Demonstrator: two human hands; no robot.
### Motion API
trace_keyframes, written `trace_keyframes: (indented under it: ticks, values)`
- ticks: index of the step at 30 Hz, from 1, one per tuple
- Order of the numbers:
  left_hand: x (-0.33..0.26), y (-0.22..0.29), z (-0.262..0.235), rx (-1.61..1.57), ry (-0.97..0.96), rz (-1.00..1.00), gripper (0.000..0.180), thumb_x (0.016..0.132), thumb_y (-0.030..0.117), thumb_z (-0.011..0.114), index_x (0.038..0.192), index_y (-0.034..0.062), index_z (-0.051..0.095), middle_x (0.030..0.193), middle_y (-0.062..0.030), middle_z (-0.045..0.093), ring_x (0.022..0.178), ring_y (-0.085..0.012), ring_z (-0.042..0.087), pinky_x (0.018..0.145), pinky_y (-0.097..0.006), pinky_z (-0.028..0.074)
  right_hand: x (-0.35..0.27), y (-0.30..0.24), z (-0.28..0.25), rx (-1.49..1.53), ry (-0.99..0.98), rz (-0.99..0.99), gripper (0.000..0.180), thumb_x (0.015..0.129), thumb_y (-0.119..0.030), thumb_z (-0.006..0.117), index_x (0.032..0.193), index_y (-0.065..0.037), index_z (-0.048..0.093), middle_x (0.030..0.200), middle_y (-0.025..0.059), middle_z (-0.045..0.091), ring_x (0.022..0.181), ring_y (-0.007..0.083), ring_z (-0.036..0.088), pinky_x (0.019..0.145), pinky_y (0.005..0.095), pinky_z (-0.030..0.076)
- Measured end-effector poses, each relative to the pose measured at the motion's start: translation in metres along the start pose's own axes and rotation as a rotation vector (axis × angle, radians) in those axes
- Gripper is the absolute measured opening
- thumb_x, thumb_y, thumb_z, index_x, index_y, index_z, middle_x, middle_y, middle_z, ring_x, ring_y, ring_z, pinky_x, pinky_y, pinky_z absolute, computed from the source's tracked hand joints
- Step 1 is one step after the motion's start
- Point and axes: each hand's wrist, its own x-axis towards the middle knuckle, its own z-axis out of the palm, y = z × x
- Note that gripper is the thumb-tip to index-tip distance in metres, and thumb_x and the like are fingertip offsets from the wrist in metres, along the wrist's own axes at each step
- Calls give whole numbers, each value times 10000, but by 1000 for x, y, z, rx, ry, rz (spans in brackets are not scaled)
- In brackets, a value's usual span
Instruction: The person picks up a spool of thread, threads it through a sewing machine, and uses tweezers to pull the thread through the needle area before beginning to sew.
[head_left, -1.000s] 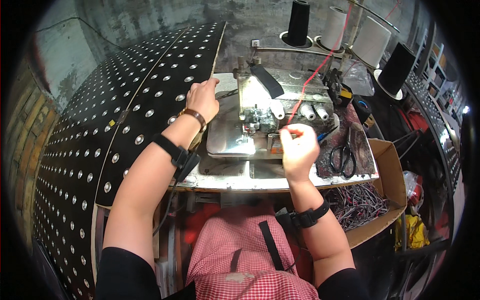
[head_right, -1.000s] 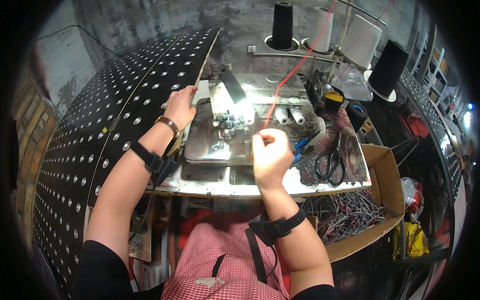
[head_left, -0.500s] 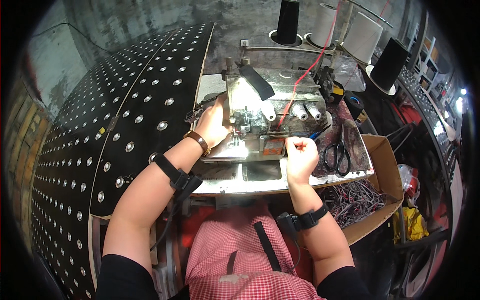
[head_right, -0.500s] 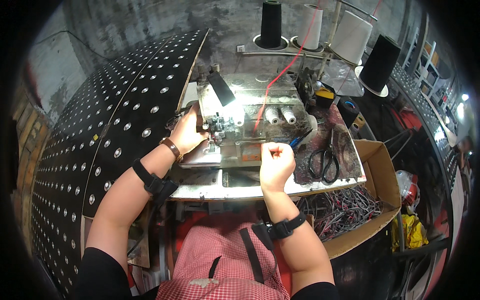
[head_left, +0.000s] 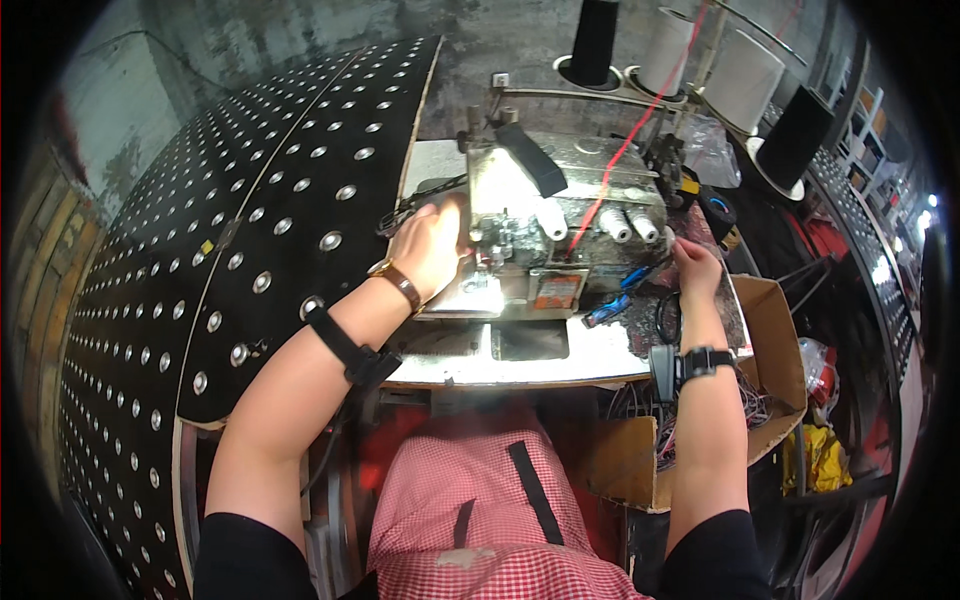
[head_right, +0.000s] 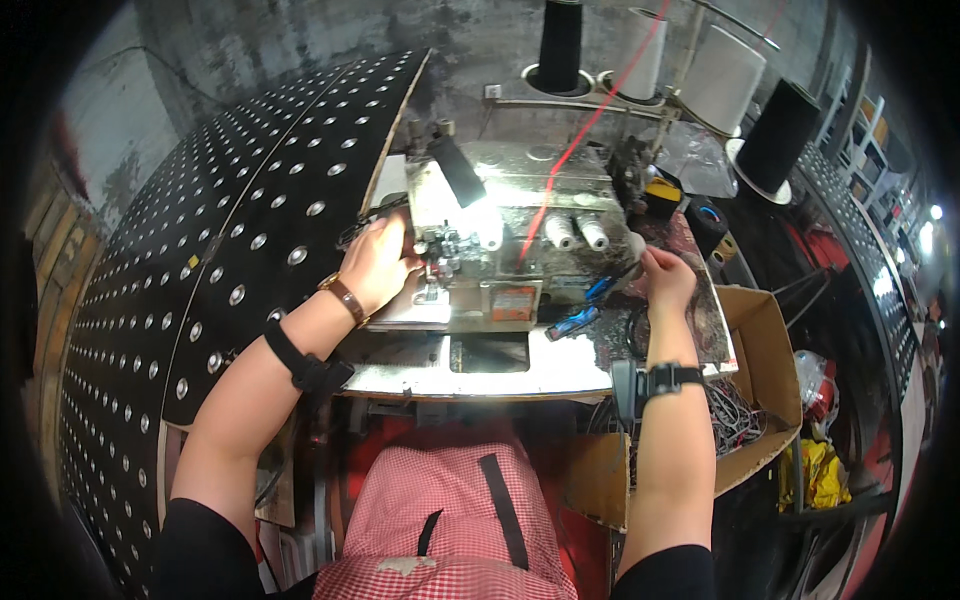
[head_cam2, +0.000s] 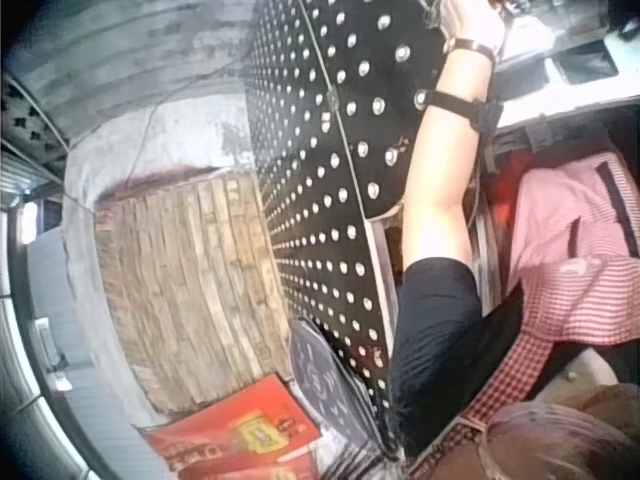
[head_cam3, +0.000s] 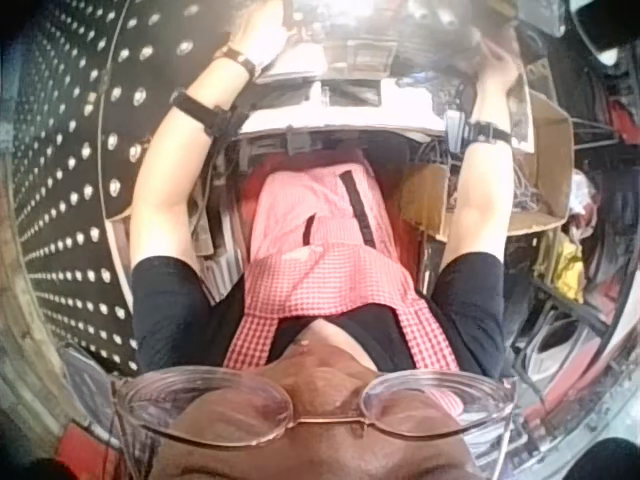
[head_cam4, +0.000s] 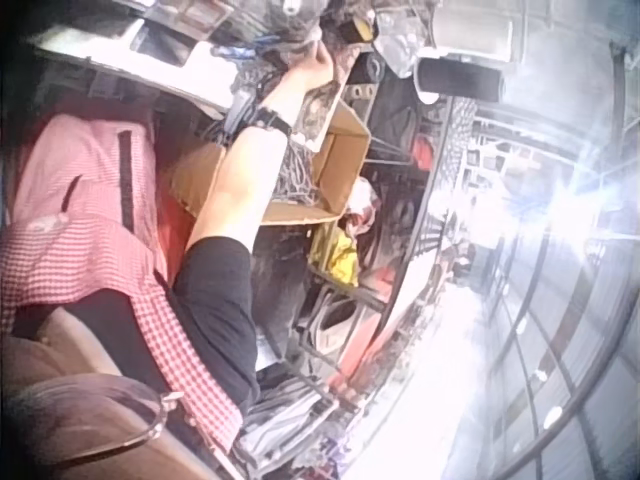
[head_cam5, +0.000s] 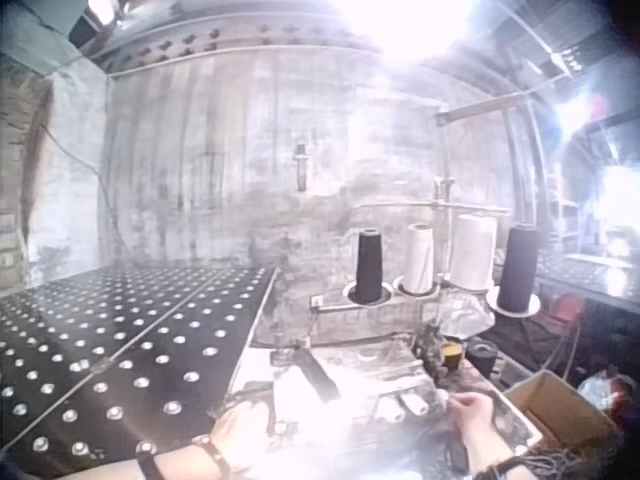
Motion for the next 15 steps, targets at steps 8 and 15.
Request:
trace_keyframes:
  ticks: [8,15]
  values:
    - [-20,7,-16,47,106,-51,171,726,13,521,893,47,506,799,-147,563,754,-339,572,641,-422,462,-97,-44,24,54,200,-149,364,807,-236,669,1011,10,495,857,61,565,776,133,538,719,264,442]
    - [-59,13,-39,85,55,-60,137,719,12,555,780,104,634,774,-101,533,717,-292,564,610,-384,455,-97,-50,42,-311,202,-214,399,768,-144,638,1058,11,413,869,148,540,779,279,560,732,368,449]
